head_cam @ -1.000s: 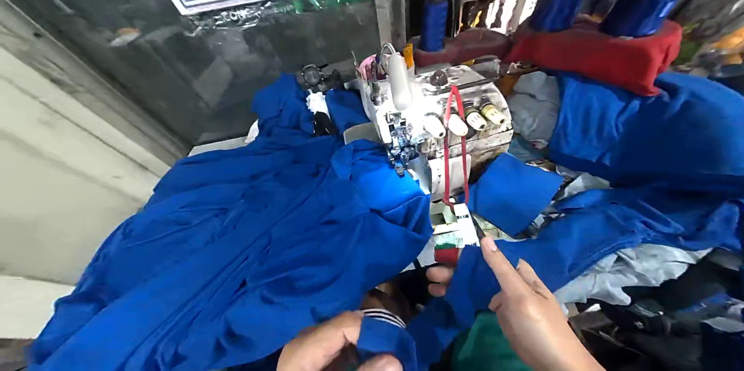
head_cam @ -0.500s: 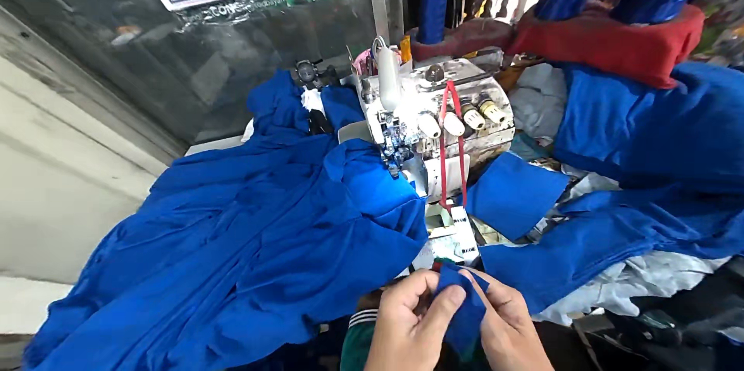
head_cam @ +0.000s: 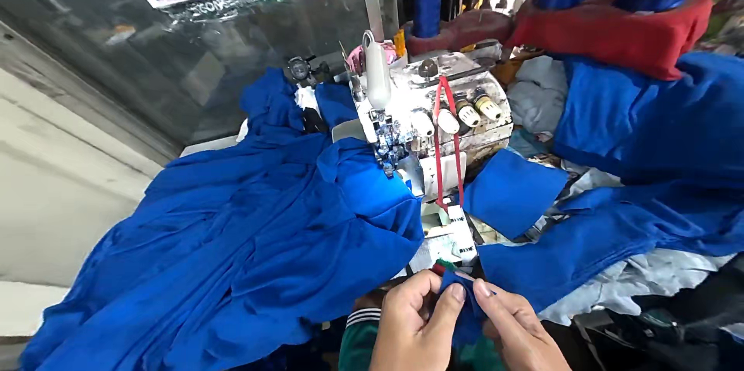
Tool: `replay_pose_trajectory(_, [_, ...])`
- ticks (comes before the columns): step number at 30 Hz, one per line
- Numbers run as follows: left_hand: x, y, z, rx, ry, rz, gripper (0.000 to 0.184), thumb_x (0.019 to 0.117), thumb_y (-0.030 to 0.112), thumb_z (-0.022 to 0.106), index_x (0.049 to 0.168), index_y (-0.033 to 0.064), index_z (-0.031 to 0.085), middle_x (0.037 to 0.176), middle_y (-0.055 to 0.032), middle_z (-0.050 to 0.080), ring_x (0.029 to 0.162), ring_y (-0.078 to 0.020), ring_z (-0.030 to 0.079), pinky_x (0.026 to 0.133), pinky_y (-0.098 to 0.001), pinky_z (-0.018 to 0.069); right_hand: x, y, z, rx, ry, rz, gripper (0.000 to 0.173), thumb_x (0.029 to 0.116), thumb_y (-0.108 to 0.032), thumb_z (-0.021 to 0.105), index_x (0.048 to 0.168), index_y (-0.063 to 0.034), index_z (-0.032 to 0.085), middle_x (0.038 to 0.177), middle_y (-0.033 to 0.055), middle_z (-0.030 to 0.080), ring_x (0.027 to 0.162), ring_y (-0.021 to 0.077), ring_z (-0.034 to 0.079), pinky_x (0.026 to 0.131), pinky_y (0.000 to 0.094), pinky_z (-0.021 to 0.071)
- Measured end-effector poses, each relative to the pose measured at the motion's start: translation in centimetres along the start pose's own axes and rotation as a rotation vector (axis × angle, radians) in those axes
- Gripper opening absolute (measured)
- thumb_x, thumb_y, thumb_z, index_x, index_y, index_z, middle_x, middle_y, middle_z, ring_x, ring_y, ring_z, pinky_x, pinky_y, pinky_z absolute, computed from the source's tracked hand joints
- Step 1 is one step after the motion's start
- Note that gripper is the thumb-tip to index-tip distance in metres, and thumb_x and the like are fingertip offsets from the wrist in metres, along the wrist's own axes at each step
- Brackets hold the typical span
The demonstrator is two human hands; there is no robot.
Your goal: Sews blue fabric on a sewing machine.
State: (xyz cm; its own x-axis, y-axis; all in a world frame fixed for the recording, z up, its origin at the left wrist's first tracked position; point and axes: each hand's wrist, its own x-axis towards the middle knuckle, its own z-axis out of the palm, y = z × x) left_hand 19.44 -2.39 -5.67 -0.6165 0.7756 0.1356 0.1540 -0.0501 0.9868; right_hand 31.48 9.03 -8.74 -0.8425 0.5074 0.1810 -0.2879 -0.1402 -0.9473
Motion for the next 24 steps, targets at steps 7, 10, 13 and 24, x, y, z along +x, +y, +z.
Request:
replay_pose_trajectory(7, [0.5, -0.6, -1.5, -0.120, -0.024, -0.039, 0.019, 0.0992, 0.017, 0.068, 0.091, -0.0007, 0.069, 0.081, -0.0079, 0.068, 0.073, -0.0153, 0.066, 0.067, -0.0291, 0.0578, 0.3, -1.2, 2.3, -0.155, 0.037, -0.108, 0.030, 0.1070, -0.010, 0.050, 0.126, 0.0056, 0.067, 0.117, 0.0085, 0.074, 0.104, 0.0116, 0.070, 0.092, 0.0290, 0.0585])
replay_pose_trajectory(10, [-0.2, -1.2, -2.9, -0.075, 0.005, 0.033, 0.028, 0.0993, 0.020, 0.068, 0.118, -0.0002, 0.067, 0.109, -0.0101, 0.070, 0.097, -0.0204, 0.070, 0.084, -0.0354, 0.0626, 0.8, -1.6, 3.0, -0.123, 0.053, -0.137, 0.032, 0.1086, -0.009, 0.044, 0.122, 0.0072, 0.069, 0.134, 0.0166, 0.067, 0.125, 0.0235, 0.064, 0.107, 0.0386, 0.0528])
replay_pose_trajectory(13, [-0.7, -1.5, -3.4, -0.028, 0.007, 0.178, 0.029, 0.1046, 0.025, 0.059, 0.116, 0.0006, 0.071, 0.119, -0.0120, 0.066, 0.112, -0.0221, 0.064, 0.094, -0.0371, 0.0576, 1.4, -0.2, 2.7, -0.057, -0.056, -0.219, 0.037, 0.1103, -0.013, 0.041, 0.125, 0.0075, 0.068, 0.153, 0.0260, 0.048, 0.143, 0.0384, 0.046, 0.119, 0.0504, 0.0411])
replay_pose_trajectory(24, [0.0, -1.6, -4.0, 0.014, 0.062, 0.028, 0.017, 0.1043, 0.009, 0.056, 0.102, -0.0018, 0.068, 0.087, -0.0067, 0.069, 0.080, -0.0130, 0.067, 0.074, -0.0309, 0.0579, 4.3, -0.7, 1.7, -0.218, 0.034, -0.145, 0.020, 0.1031, -0.006, 0.058, 0.112, 0.0042, 0.074, 0.097, 0.0113, 0.071, 0.086, 0.0172, 0.068, 0.078, 0.0329, 0.0591])
